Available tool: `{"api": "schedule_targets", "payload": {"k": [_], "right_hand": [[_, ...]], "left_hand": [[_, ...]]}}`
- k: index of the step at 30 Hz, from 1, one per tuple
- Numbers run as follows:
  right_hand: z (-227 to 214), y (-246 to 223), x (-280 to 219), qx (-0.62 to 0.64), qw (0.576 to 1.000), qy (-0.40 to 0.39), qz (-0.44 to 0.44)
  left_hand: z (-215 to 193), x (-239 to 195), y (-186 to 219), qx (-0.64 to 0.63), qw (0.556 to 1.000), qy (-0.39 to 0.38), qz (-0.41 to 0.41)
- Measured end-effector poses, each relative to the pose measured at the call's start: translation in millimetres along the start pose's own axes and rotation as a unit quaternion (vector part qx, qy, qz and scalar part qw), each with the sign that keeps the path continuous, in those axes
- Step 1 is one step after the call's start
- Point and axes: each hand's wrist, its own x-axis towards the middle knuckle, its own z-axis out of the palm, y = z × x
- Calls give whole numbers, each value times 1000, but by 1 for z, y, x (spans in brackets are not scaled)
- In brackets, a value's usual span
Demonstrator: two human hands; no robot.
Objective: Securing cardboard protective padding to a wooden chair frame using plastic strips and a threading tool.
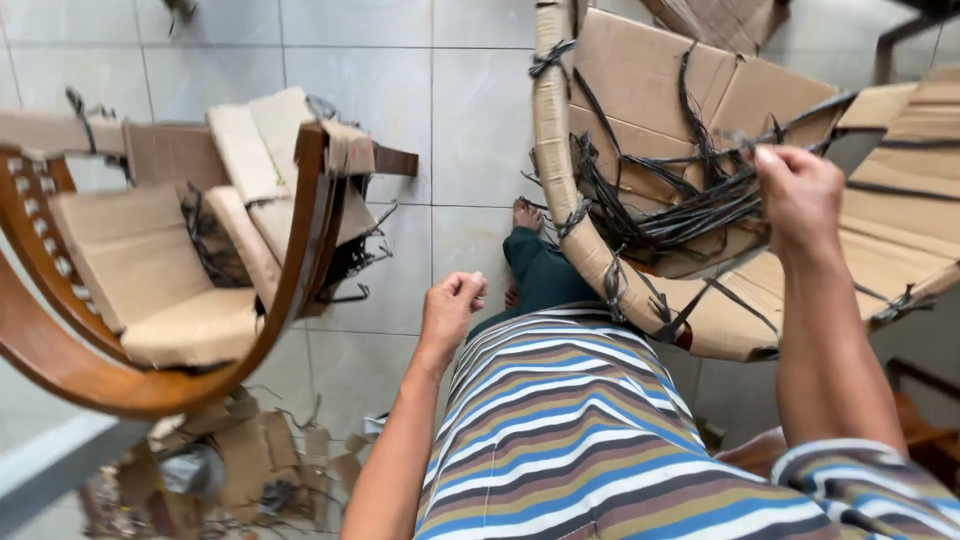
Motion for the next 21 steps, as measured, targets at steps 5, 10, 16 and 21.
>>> {"api": "schedule_targets", "payload": {"k": [5,10,16,21], "right_hand": [[89,76,98,-104,992,64,-17],[202,166,156,-196,980,34,-16],[280,177,150,-272,950,-109,106],[314,140,134,-294,933,-168,123]], "left_hand": [[-10,69,19,1,1000,6,-29],[8,139,30,30,998,11,-48],[47,232,-24,-13,995,-21,-100],[88,272,-31,-43,983,-70,-165]]}}
